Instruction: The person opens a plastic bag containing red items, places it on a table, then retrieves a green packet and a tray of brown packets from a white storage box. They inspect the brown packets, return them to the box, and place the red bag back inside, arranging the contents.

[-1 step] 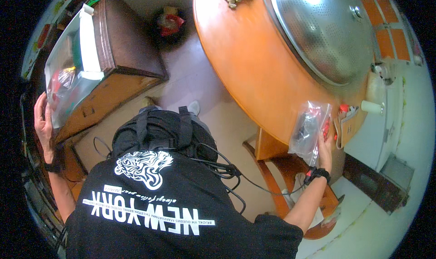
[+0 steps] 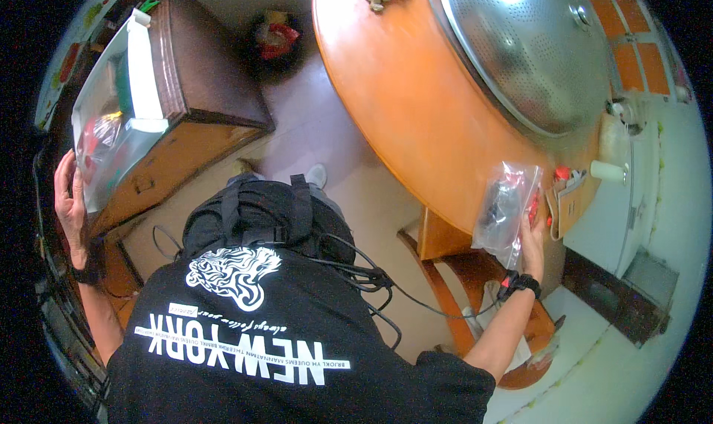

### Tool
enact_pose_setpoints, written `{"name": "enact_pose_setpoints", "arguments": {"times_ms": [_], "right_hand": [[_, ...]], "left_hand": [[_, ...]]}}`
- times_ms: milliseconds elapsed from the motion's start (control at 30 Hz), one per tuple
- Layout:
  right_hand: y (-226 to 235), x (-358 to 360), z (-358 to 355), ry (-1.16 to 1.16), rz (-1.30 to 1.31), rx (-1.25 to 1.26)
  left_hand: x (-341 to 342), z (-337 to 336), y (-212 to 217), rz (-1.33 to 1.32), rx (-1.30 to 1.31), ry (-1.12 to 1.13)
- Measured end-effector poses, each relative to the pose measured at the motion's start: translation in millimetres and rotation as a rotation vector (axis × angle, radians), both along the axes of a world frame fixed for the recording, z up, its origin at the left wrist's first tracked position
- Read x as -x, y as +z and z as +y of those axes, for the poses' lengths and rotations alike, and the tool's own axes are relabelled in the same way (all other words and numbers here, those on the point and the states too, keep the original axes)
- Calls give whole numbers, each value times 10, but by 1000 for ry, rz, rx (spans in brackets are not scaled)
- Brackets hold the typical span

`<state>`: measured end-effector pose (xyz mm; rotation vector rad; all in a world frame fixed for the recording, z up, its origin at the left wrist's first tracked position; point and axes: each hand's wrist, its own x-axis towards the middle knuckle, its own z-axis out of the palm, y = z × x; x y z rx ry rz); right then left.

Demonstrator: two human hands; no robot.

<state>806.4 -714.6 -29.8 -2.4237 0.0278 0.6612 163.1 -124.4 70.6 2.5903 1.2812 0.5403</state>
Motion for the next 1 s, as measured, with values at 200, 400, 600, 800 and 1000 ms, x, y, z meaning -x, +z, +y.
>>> {"name": "enact_pose_setpoints", "arguments": {"times_ms": [200,400,600,800,1000], "right_hand": [[-74,55,-255,202,21,166],[-408,-61,-553,149,-5,-2],[-547,-198,-819,-180,270,-232],[-572,-230,-820,-178,262,-282],[-511,-10,-854,-50,247,-488]], "left_hand": [[-435,-98,113,151,-96,-117],[-496,-84,-16,175,-73,-174],[-389,-161,-132,163,-15,-184],[-382,-316,-166,169,-88,-152],[-392,-317,-195,-1,-71,-18]]}}
